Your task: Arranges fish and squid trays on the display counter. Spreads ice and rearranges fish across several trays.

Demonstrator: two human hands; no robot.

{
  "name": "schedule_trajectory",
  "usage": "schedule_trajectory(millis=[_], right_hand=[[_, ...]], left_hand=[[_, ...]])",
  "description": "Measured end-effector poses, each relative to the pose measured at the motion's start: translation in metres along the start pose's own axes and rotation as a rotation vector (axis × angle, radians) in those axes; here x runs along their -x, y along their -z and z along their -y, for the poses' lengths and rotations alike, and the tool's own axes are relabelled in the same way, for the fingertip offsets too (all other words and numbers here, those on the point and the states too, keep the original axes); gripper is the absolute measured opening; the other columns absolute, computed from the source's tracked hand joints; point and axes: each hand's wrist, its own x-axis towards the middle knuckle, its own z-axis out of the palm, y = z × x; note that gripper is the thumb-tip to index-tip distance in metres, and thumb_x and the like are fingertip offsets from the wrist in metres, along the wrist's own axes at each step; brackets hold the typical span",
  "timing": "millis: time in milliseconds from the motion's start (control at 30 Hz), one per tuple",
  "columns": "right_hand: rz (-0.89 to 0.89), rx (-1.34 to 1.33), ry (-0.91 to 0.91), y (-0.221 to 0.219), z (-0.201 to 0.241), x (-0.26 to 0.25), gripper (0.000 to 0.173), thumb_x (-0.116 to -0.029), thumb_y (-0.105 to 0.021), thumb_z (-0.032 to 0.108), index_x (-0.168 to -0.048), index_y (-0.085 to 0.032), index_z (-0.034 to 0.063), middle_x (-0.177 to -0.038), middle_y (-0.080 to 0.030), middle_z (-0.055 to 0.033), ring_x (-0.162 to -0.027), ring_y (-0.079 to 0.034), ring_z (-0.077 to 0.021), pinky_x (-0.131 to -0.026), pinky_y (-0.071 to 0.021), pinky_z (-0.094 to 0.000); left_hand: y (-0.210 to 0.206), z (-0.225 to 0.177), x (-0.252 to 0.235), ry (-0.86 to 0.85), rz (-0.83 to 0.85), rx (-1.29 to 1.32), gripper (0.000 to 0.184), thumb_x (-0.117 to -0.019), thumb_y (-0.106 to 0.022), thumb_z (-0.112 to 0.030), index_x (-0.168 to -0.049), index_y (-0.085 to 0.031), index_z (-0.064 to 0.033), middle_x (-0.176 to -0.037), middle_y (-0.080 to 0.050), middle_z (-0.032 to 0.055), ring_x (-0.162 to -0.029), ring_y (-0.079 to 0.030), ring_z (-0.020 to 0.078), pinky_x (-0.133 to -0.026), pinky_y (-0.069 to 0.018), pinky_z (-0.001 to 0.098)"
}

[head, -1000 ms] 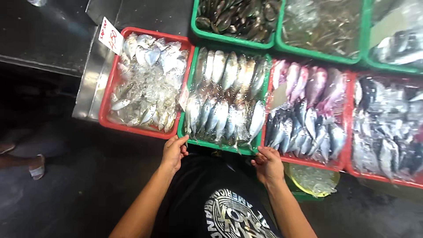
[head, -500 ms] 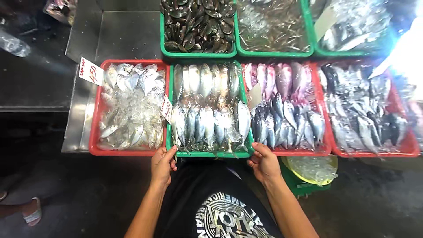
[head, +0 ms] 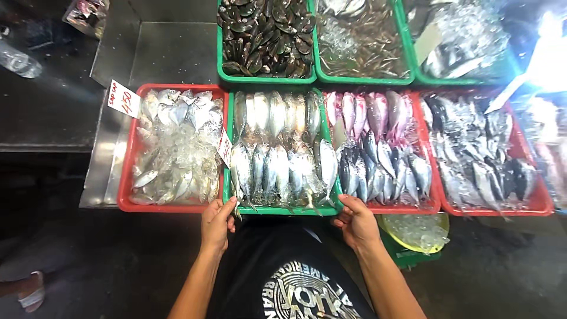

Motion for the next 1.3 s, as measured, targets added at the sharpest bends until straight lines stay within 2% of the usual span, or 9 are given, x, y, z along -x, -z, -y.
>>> schedule_trajectory(millis=[300,733,1300], right_hand=[[0.012,0.009,0.011,0.001,0.003,0.003,0.008,-0.0975,-0.062,0.015,-0.099,-0.055,0.0111,-0.054,-0.041,0.0044,-0.04,-0.035,-0.004,-0.037,-0.0335,-0.0198],[0.053,0.013,0.046,0.002,0.019,0.015,0.01,-0.0973,-0.063,0.014,-0.104,-0.056,0.0089,-0.061,-0.049,0.001,-0.041,-0.038,-0.0042,-0.036,-0.0338,-0.0184],[0.081,0.005,0.074,0.002,0.025,0.019,0.013,-0.0967,-0.063,0.013,-0.106,-0.056,0.0086,-0.061,-0.049,0.0009,-0.041,-0.038,-0.0039,-0.036,-0.0331,-0.0182]], left_hand=[[0.002,0.002,0.0,-0.016,0.003,0.017,0.025,-0.0997,-0.067,-0.016,-0.084,-0.051,-0.0051,-0.055,-0.046,0.0023,-0.039,-0.042,0.0099,-0.038,-0.0439,0.0247],[0.0,-0.013,0.01,-0.077,0.034,0.023,0.024,-0.0992,-0.067,-0.016,-0.083,-0.053,-0.0056,-0.054,-0.045,0.0011,-0.038,-0.041,0.0086,-0.037,-0.0419,0.023],[-0.001,-0.018,0.012,-0.094,0.037,0.006,0.024,-0.0998,-0.066,-0.017,-0.083,-0.053,-0.0056,-0.054,-0.045,0.0013,-0.038,-0.04,0.0087,-0.037,-0.0413,0.0228]])
